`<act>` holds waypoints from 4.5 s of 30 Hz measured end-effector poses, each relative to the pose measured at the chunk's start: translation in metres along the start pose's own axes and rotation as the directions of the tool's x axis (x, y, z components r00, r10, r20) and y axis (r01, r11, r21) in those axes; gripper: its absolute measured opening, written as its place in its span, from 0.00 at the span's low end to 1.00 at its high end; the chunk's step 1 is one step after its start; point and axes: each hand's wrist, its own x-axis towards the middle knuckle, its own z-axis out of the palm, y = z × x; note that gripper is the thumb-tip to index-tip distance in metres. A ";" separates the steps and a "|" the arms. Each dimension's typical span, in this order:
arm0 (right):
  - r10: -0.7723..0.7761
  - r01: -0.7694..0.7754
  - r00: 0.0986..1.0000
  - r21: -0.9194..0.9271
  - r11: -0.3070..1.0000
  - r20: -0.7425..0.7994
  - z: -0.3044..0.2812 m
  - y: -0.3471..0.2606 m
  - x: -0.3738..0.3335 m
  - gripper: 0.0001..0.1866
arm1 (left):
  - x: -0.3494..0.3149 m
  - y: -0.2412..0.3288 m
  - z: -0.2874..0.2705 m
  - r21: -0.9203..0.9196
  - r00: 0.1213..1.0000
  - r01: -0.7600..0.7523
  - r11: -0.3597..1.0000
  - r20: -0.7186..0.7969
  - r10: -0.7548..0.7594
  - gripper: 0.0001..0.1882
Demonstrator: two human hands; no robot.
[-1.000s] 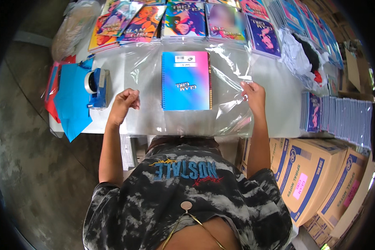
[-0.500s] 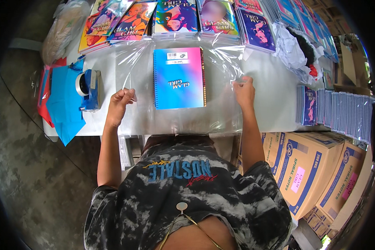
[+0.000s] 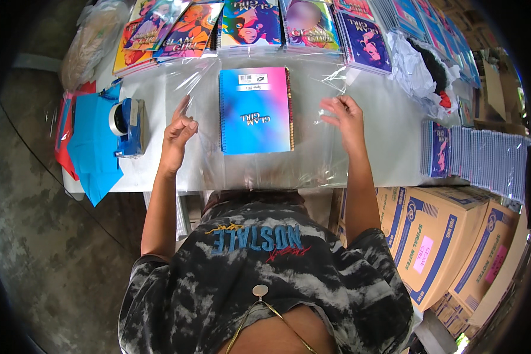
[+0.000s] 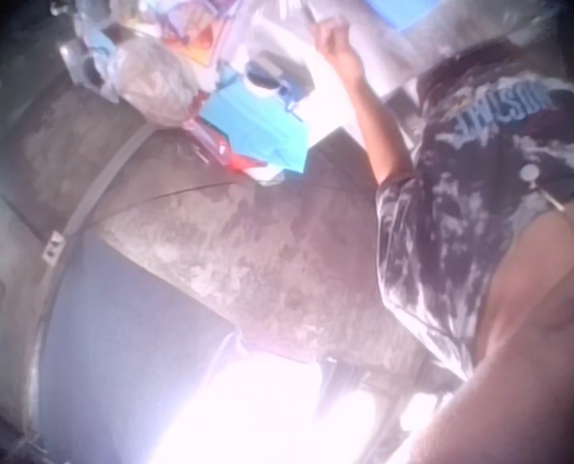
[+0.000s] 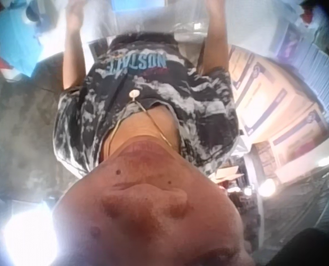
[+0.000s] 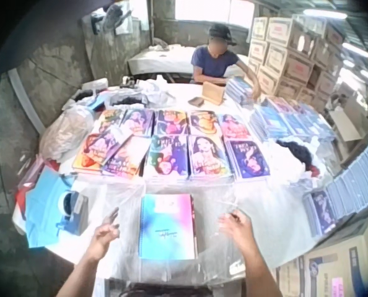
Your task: The person places spiral-bound notebooks into clear plastic sleeves, seals them with tape, and stacks the packaged items on the table. The person repeats this process for multiple notebooks, handling them one at a time.
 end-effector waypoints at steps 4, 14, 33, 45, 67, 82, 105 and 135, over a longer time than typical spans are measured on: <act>-0.275 0.112 0.936 -0.551 0.827 -0.222 -0.005 0.035 0.009 0.24 | 0.000 -0.005 0.005 -0.119 1.000 0.018 0.993 0.018 -0.016 0.10; 0.039 -0.311 0.897 -0.567 0.763 -0.439 -0.012 0.046 -0.027 0.35 | -0.016 -0.016 -0.005 -0.277 0.970 0.220 0.935 -0.039 -0.240 0.10; -0.240 0.021 0.923 -0.585 0.811 -0.300 -0.044 0.062 -0.007 0.10 | -0.019 -0.014 -0.002 -0.271 0.968 0.240 0.932 -0.009 -0.252 0.10; -0.042 -0.138 0.970 -0.681 0.719 -0.240 -0.027 0.034 -0.014 0.15 | -0.019 -0.016 -0.001 -0.259 0.971 0.233 0.937 0.004 -0.240 0.10; -0.022 0.028 1.000 -0.550 0.834 0.017 -0.031 0.024 -0.011 0.15 | 0.001 -0.017 0.018 -0.143 1.000 -0.011 0.990 0.014 0.013 0.09; -0.297 0.207 0.871 0.256 0.944 0.391 0.106 0.048 -0.006 0.08 | 0.020 -0.011 0.082 -0.029 0.992 -0.087 0.996 0.088 0.090 0.06; -0.383 0.552 0.829 -0.701 0.451 0.407 0.148 0.035 -0.035 0.12 | 0.261 -0.005 0.056 0.748 0.778 -0.627 0.216 0.595 0.199 0.18; -0.167 0.760 0.615 -0.523 0.387 0.771 0.146 0.009 -0.004 0.14 | 0.039 -0.023 0.083 0.975 0.986 -0.169 0.146 0.169 0.010 0.38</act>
